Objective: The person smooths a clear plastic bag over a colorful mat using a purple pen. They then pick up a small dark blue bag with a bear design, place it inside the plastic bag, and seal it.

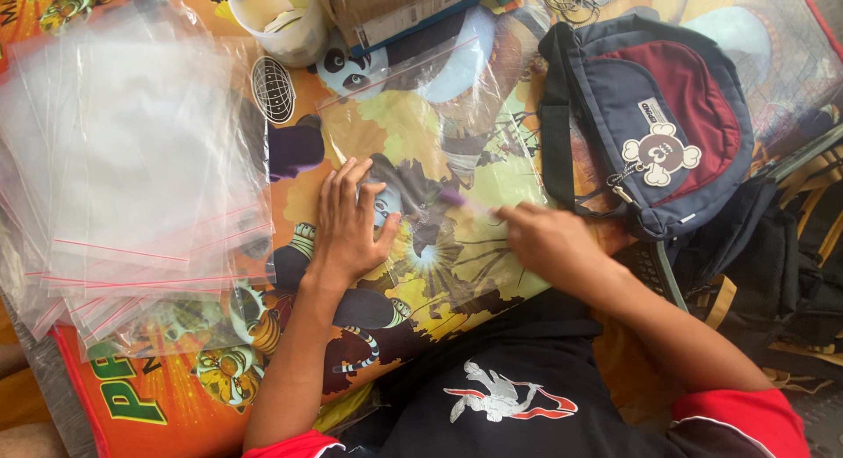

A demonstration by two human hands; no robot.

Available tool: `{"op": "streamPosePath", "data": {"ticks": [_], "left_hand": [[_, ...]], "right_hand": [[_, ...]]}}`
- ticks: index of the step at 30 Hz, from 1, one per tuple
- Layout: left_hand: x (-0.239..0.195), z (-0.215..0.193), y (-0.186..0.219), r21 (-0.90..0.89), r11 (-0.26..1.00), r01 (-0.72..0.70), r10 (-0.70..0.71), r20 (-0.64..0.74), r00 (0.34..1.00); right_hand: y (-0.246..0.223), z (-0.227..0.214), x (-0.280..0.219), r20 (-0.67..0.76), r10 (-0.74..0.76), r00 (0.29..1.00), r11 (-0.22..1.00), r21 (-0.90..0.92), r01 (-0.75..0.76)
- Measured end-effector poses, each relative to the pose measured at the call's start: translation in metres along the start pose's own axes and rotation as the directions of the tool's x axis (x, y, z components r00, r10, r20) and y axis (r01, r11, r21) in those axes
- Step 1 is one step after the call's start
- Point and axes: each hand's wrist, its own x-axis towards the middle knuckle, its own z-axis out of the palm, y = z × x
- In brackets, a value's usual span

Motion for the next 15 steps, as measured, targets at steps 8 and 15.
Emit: {"op": "streamPosePath", "data": {"ticks": [8, 15], "left_hand": [[-0.001, 0.003, -0.002, 0.005, 1.0, 0.002, -0.002, -0.019, 1.0], [-0.003, 0.007, -0.003, 0.035, 0.999, -0.024, 0.026, -0.056, 0.998]], "right_hand": [[-0.011, 0.006, -0.027, -0.392, -0.052, 0.918, 0.937, -0.338, -0.091], [0.031, 0.024, -0.067, -0.406, 0.186, 0.895, 0.949, -0.163, -0.271]]}}
